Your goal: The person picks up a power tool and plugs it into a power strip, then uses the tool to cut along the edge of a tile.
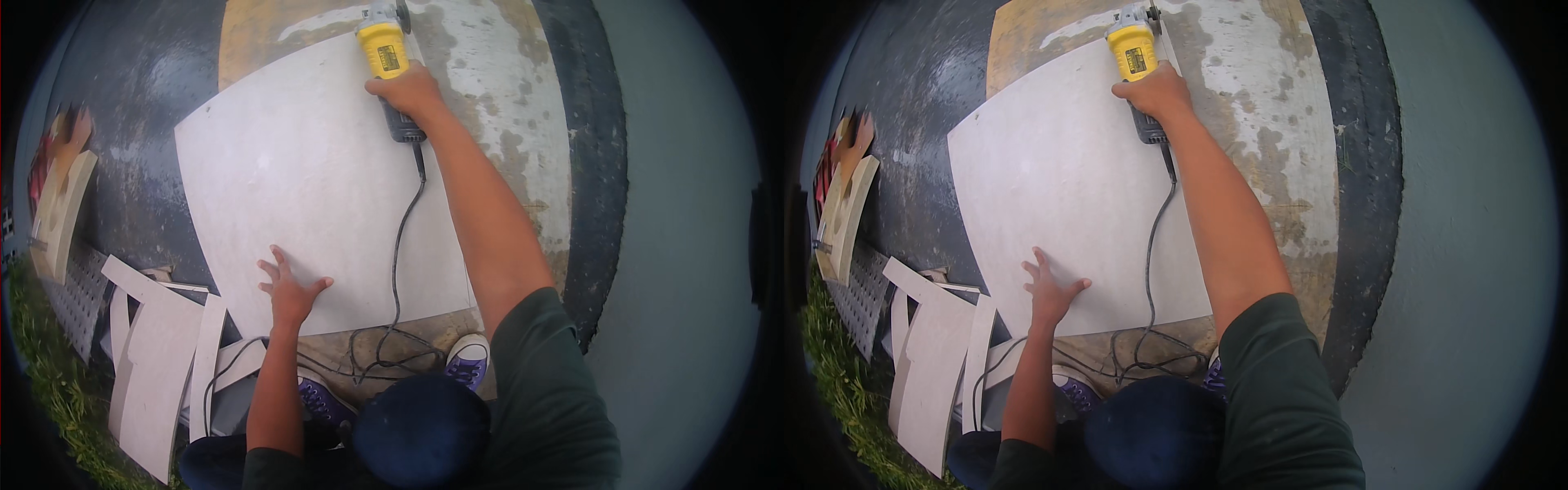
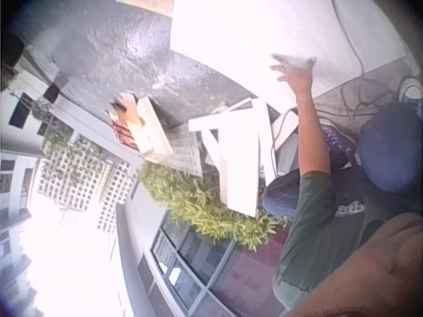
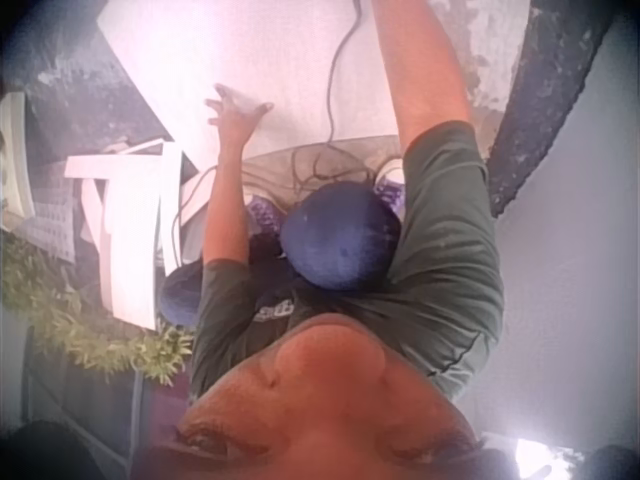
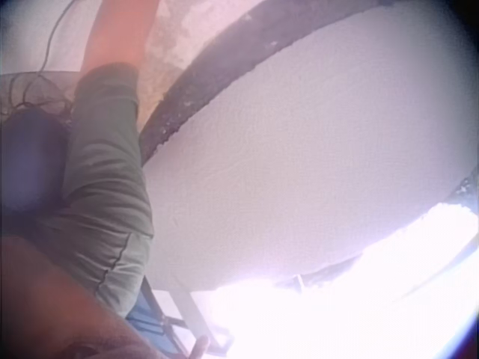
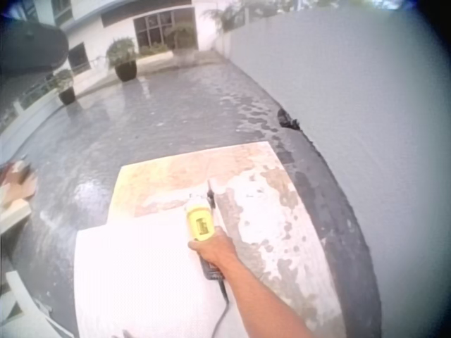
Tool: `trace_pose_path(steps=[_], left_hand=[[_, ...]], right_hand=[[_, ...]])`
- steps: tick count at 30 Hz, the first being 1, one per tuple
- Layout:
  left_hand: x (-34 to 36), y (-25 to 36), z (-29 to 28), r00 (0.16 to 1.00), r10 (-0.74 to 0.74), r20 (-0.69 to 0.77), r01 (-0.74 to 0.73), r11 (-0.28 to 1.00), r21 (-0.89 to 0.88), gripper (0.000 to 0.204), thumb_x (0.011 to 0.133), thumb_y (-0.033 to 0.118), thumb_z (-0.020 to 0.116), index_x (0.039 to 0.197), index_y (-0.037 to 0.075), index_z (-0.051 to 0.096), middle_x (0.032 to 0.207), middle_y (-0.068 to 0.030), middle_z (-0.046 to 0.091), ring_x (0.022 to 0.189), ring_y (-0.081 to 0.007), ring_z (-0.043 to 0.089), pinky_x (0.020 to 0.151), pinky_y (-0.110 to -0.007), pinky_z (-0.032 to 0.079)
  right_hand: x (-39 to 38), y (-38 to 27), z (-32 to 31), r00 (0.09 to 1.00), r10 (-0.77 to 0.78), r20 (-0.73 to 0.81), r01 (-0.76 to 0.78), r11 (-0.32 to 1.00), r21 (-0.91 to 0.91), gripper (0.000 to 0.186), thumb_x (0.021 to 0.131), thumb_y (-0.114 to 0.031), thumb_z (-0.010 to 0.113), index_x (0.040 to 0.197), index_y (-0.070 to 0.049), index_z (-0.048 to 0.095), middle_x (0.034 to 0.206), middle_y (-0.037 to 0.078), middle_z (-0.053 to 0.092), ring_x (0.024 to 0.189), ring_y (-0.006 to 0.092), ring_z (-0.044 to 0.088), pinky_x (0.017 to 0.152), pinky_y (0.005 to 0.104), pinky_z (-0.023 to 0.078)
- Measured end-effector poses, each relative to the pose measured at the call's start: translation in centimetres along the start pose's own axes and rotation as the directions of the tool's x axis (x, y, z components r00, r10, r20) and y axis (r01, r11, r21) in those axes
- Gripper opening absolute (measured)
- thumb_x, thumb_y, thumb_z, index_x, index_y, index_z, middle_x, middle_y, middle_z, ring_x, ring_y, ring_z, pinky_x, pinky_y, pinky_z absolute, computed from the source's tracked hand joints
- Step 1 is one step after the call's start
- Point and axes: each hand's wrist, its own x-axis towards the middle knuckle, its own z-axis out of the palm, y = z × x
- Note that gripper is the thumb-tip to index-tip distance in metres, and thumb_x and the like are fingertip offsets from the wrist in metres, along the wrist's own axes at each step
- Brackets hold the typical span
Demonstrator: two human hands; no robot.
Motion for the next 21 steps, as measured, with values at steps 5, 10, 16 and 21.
trace_pose_path(steps=[5, 10, 16, 21], left_hand=[[0.1, -0.4, 0.3, 1.000, 0.010, -0.007, -0.010, 1.000, -0.012, 0.144, 0.072, 0.051, 0.094, 0.168, 0.002, -0.002, 0.165, -0.0463, 0.000, 0.151, -0.0681, 0.011, 0.125, -0.067, 0.014], [0.4, -0.7, 0.4, 0.999, 0.035, -0.016, -0.035, 0.999, 0.003, 0.144, 0.072, 0.051, 0.093, 0.167, 0.001, -0.003, 0.164, -0.0480, 0.001, 0.154, -0.0637, 0.012, 0.126, -0.066, 0.011], [0.6, -1.1, 0.8, 0.998, 0.064, -0.014, -0.064, 0.998, -0.006, 0.144, 0.073, 0.050, 0.093, 0.166, -0.003, -0.004, 0.163, -0.0498, 0.003, 0.157, -0.0581, 0.008, 0.125, -0.068, 0.004], [0.6, -1.2, 0.8, 0.997, 0.074, -0.016, -0.074, 0.997, -0.004, 0.144, 0.074, 0.050, 0.092, 0.166, -0.003, -0.005, 0.163, -0.0500, 0.002, 0.157, -0.0572, 0.008, 0.124, -0.069, 0.003]], right_hand=[[0.6, -0.1, 0.1, 0.999, 0.022, 0.027, -0.022, 1.000, -0.008, 0.088, 0.062, -0.049, 0.084, 0.129, 0.003, 0.060, 0.122, 0.019, 0.072, 0.110, 0.0312, 0.072, 0.093, 0.0405, 0.058], [0.7, -0.3, 0.1, 0.999, 0.041, 0.021, -0.040, 0.998, -0.041, 0.088, 0.062, -0.050, 0.084, 0.131, 0.001, 0.061, 0.122, 0.018, 0.073, 0.111, 0.0305, 0.073, 0.094, 0.0404, 0.058], [0.8, -0.4, -0.1, 0.997, 0.069, 0.035, -0.068, 0.997, -0.038, 0.086, 0.063, -0.050, 0.084, 0.130, 0.000, 0.062, 0.124, 0.018, 0.073, 0.111, 0.0303, 0.073, 0.094, 0.0404, 0.058], [0.7, -0.6, -0.1, 0.997, 0.067, 0.037, -0.066, 0.997, -0.031, 0.086, 0.063, -0.050, 0.084, 0.130, 0.000, 0.063, 0.124, 0.018, 0.073, 0.111, 0.0304, 0.073, 0.095, 0.0400, 0.058]])
